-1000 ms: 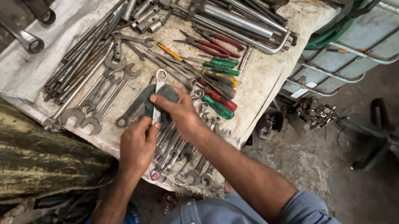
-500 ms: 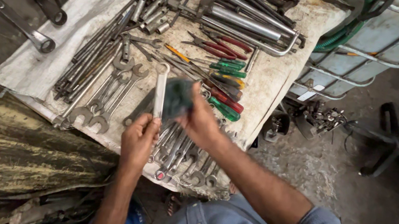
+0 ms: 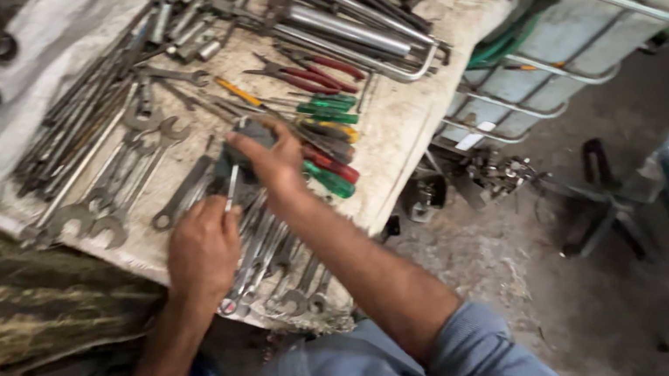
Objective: The person wipes and cleans a series of wrenches using a dark cloth on a workbench filled with various tools.
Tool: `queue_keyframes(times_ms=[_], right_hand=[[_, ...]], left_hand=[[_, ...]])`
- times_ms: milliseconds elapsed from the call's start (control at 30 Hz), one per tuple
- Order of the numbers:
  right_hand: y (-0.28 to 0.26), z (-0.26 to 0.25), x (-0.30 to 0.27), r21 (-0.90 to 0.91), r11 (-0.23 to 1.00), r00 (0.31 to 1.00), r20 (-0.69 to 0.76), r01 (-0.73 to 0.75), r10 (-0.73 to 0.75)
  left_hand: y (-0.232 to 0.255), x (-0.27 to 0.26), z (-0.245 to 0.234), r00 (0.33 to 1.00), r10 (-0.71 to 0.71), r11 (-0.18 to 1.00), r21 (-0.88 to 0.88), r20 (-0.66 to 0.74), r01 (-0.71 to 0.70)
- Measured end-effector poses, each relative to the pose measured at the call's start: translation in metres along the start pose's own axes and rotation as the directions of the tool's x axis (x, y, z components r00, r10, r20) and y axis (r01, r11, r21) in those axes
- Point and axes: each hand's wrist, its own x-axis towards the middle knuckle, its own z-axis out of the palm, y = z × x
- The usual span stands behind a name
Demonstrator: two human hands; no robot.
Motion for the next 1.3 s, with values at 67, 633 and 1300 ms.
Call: queue_keyframes(times_ms=[67, 633, 1300], right_hand=[[0.005, 0.006, -0.010, -0.095, 0.990, 0.994, 0.054, 0.103, -0.099], [-0.031, -0.028, -0.005, -0.460, 0.688, 0.738, 0.655, 0.561, -0.163], [-0.080, -0.048, -0.002, -0.430, 0.387, 0.440, 0.895, 0.816, 0.068]], left_hand=[[0.001, 0.000, -0.010, 0.997, 0.072, 0.988, 0.135, 0.015, -0.073], [-0.050, 0.006, -0.025, 0.859, -0.453, 0.759, -0.402, 0.239, 0.513], [-0.034, 0.040, -0.033, 0.889, -0.213, 0.847, -0.377, 0.406, 0.375]])
